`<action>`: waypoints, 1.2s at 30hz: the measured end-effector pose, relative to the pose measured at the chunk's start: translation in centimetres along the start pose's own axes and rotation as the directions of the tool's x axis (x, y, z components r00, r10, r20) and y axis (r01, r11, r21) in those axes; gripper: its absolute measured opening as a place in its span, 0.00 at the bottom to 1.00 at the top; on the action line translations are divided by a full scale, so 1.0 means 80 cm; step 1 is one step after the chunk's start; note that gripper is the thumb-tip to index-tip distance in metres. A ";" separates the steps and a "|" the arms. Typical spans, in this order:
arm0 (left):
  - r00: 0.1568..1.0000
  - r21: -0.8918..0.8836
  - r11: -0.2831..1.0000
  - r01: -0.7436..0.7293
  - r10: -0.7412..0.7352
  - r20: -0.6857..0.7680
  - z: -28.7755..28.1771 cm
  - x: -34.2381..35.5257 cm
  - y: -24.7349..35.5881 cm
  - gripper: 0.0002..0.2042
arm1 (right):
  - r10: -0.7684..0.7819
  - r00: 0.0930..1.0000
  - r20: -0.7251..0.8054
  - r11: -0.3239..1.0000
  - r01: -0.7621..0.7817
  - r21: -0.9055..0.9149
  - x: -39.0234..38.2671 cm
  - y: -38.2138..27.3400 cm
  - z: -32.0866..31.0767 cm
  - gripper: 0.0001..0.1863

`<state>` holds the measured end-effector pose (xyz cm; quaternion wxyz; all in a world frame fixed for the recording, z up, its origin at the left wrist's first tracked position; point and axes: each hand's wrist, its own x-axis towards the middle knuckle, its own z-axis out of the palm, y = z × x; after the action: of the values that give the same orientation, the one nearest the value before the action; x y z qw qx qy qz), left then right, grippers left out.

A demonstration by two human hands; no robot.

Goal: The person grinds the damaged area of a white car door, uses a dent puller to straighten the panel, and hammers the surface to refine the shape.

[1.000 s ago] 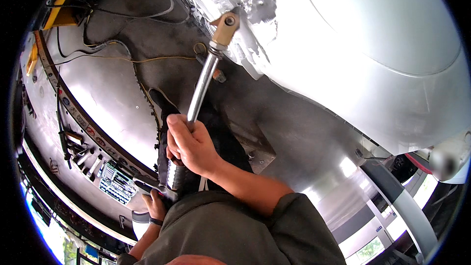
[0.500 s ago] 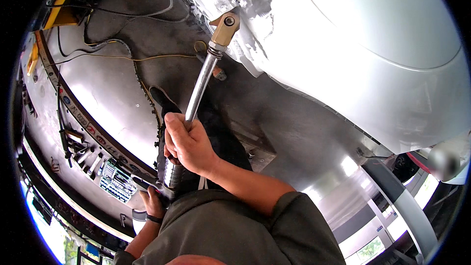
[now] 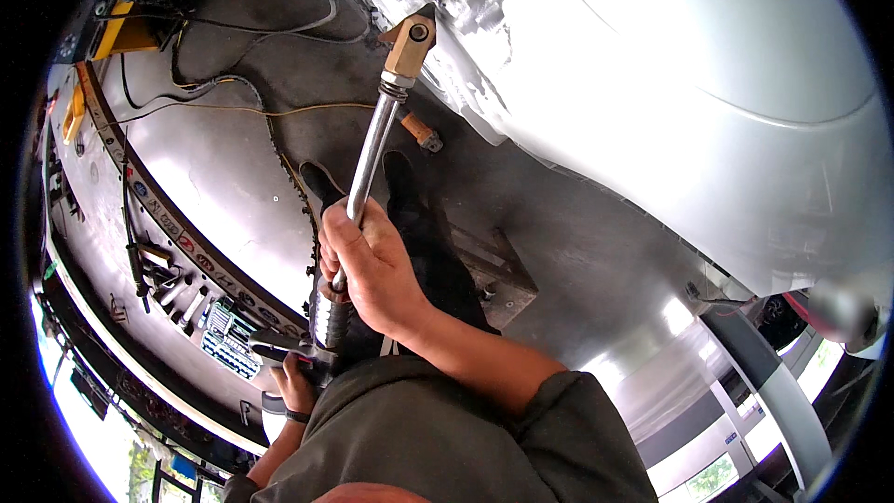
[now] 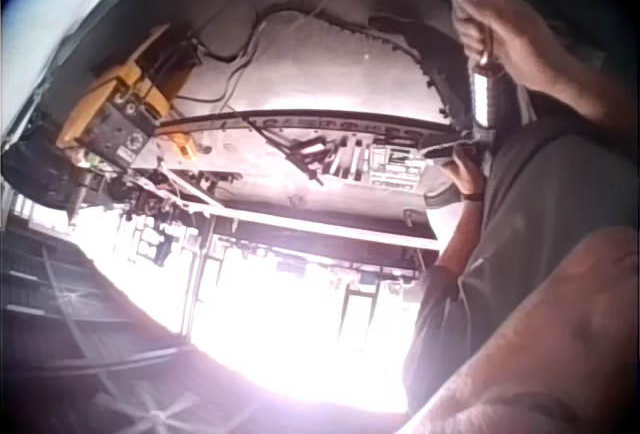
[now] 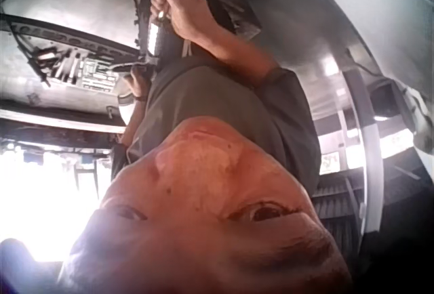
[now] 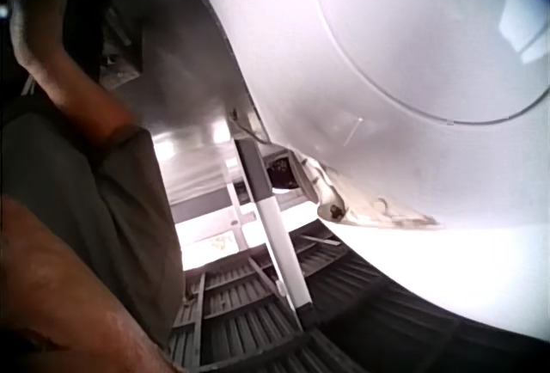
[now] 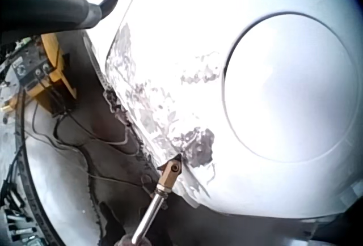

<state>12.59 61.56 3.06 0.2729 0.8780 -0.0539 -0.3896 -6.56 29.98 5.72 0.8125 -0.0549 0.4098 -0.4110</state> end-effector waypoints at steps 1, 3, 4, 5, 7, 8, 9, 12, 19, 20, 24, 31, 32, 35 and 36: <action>0.997 0.057 0.997 -0.052 0.050 0.052 -0.006 -0.002 0.000 0.19 | 0.017 0.999 0.049 0.999 -0.020 0.050 0.002 0.000 0.001 0.21; 0.951 -0.468 0.829 0.307 -0.250 0.182 -0.021 -0.005 -0.003 0.17 | 0.043 0.993 0.113 0.995 -0.052 0.080 0.008 -0.001 -0.005 0.22; 0.947 -0.472 0.823 0.317 -0.250 0.201 -0.034 -0.011 -0.003 0.17 | 0.085 0.982 0.168 0.990 -0.102 0.097 0.012 -0.002 -0.010 0.24; 0.911 -0.556 0.737 0.385 -0.209 0.355 -0.045 -0.015 -0.004 0.19 | 0.094 0.971 0.218 0.990 -0.114 0.080 0.017 0.000 -0.015 0.28; 0.807 -0.532 0.749 0.395 -0.005 0.591 -0.065 -0.020 -0.003 0.27 | 0.104 0.940 0.326 0.983 -0.146 0.108 0.026 0.001 -0.030 0.29; 0.807 -0.532 0.748 0.397 -0.008 0.591 -0.075 -0.022 -0.002 0.27 | 0.108 0.903 0.417 0.973 -0.182 0.141 0.029 0.002 -0.036 0.30; 0.809 -0.502 0.778 0.379 -0.015 0.588 -0.080 -0.025 -0.001 0.27 | 0.111 0.892 0.437 0.971 -0.191 0.144 0.030 0.004 -0.042 0.31; 0.809 -0.417 0.844 0.337 -0.033 0.587 -0.082 -0.032 0.001 0.27 | 0.082 0.854 0.514 0.960 -0.207 0.190 0.032 0.008 -0.052 0.31; 0.799 -0.355 0.880 0.314 -0.043 0.600 -0.066 -0.040 0.009 0.28 | 0.116 0.861 0.495 0.944 -0.251 0.216 0.035 0.014 -0.052 0.31; 0.798 -0.351 0.883 0.311 -0.041 0.602 -0.065 -0.041 0.011 0.28 | 0.079 0.823 0.563 0.946 -0.239 0.217 0.036 0.014 -0.051 0.31; 0.793 -0.340 0.891 0.301 -0.036 0.608 -0.061 -0.042 0.013 0.28 | 0.072 0.836 0.544 0.958 -0.210 0.196 0.037 0.012 -0.050 0.31; 0.796 -0.327 0.902 0.281 -0.028 0.605 -0.056 -0.044 0.018 0.29 | 0.030 0.819 0.573 0.968 -0.167 0.188 0.036 0.008 -0.046 0.31; 0.796 -0.322 0.904 0.280 -0.031 0.604 -0.055 -0.044 0.019 0.29 | 0.080 0.848 0.524 0.971 -0.186 0.152 0.036 0.008 -0.046 0.31; 0.798 -0.313 0.908 0.277 -0.037 0.601 -0.055 -0.046 0.024 0.29 | 0.120 0.863 0.490 0.961 -0.225 0.160 0.035 0.009 -0.046 0.29; 0.800 -0.314 0.909 0.273 -0.033 0.599 -0.055 -0.046 0.025 0.29 | 0.081 0.833 0.547 0.960 -0.212 0.181 0.035 0.010 -0.046 0.29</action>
<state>13.42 62.91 8.89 0.3770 0.6467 0.0153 -0.6629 -7.79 29.40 1.21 0.9242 -0.0393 0.1189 -0.3609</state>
